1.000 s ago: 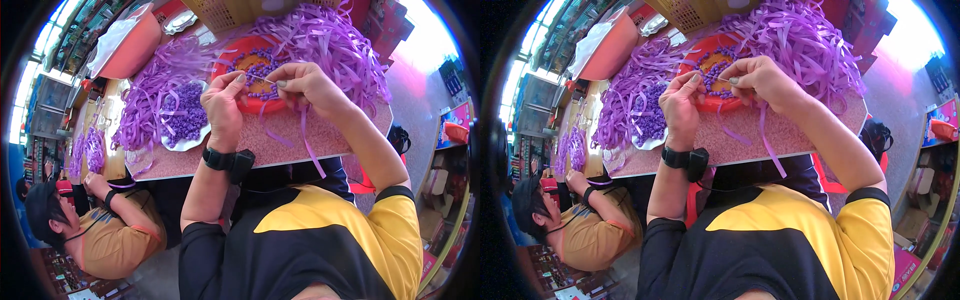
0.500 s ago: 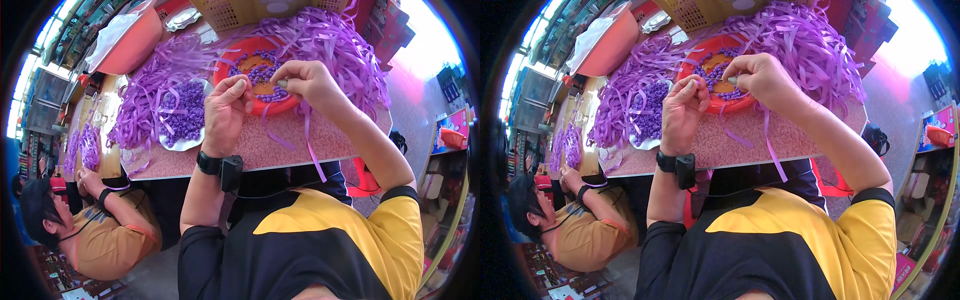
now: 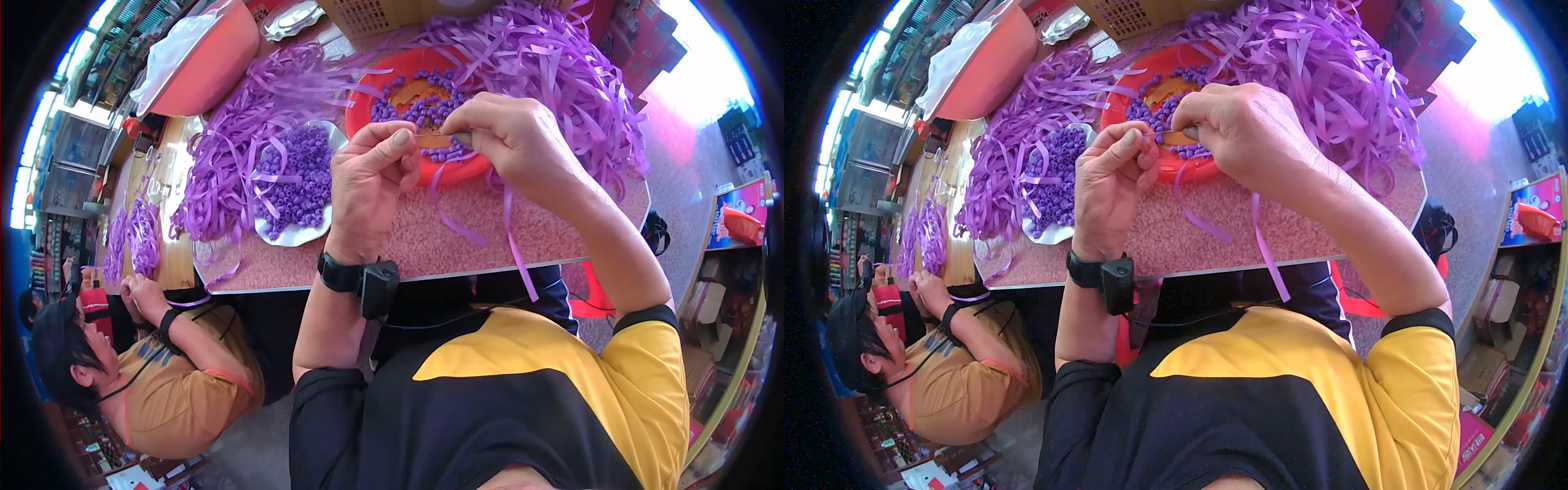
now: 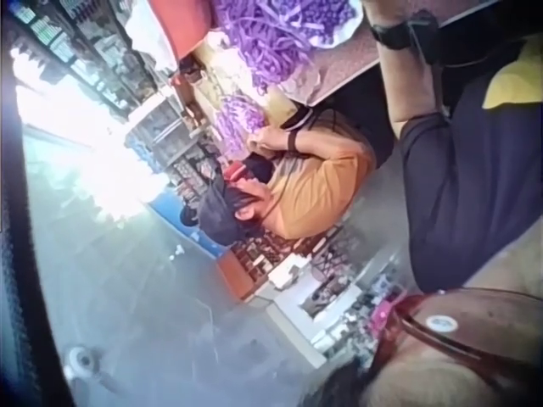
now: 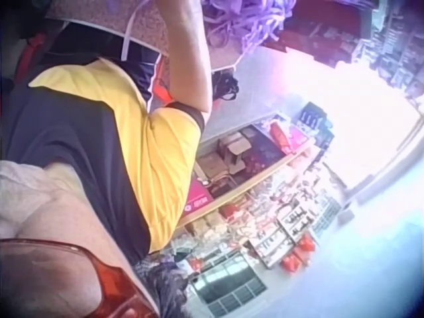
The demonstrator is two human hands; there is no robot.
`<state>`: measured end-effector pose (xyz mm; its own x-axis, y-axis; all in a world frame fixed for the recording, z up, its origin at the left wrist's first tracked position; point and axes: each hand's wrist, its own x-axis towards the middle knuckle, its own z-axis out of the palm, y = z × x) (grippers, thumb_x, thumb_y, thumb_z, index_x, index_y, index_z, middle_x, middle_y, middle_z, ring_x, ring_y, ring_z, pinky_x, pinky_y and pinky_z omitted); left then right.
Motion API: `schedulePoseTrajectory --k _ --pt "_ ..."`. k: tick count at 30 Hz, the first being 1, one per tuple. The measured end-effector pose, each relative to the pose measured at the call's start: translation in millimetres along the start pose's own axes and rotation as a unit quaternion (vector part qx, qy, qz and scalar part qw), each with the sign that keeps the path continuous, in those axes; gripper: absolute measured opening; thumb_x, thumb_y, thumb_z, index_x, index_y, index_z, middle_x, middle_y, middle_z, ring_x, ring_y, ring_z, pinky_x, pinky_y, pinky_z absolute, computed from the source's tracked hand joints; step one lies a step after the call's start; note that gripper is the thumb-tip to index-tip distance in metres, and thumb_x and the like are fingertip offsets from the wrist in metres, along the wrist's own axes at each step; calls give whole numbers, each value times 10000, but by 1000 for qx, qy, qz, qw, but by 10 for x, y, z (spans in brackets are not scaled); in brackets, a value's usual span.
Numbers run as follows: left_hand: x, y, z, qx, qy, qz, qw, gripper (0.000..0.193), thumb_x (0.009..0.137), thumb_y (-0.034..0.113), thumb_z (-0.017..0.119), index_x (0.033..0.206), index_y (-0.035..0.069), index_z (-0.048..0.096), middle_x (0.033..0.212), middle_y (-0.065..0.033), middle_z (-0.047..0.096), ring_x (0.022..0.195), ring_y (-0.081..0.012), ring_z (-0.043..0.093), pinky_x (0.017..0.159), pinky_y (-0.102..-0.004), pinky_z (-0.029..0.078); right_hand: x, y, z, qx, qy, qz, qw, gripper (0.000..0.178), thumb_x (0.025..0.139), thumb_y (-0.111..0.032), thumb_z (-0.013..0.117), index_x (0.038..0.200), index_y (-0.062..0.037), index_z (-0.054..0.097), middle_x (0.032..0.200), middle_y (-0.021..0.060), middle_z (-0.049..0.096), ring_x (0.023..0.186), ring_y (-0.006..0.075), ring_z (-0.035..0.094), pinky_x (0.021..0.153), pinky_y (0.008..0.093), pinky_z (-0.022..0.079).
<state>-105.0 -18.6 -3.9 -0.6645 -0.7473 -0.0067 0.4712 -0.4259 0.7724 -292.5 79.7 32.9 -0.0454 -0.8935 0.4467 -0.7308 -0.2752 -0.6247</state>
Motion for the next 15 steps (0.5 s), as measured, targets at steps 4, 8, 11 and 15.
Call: schedulePoseTrajectory --k 4,8,11,15 --pt "-19 -5 46 65 43 13 997 133 899 69 704 998 -14 674 759 -44 644 611 -117 586 504 -239 414 -14 23 17 -24 -6 -31 999 200 819 62 601 991 4 685 890 146 676 809 301 665 741 335 514" --pt "-19 -25 59 65 59 20 996 120 887 62 712 978 -10 680 746 -40 642 592 -101 572 484 -234 406 -33 86 130 4 29 -29 999 196 822 78 593 985 11 678 889 144 671 810 286 664 739 332 509" --pt "-47 -7 73 75 49 24 996 114 895 62 696 980 -13 681 761 -38 641 605 -99 566 501 -232 407 -58 83 129 53 26 -28 998 191 841 105 567 993 44 664 891 131 668 834 217 660 763 297 511" --pt "-87 -49 111 104 37 36 993 132 889 47 702 1007 -9 686 769 -21 647 625 -86 569 516 -218 399 -46 30 124 105 -9 4 994 176 866 104 566 999 46 665 901 87 660 860 147 639 795 256 502"
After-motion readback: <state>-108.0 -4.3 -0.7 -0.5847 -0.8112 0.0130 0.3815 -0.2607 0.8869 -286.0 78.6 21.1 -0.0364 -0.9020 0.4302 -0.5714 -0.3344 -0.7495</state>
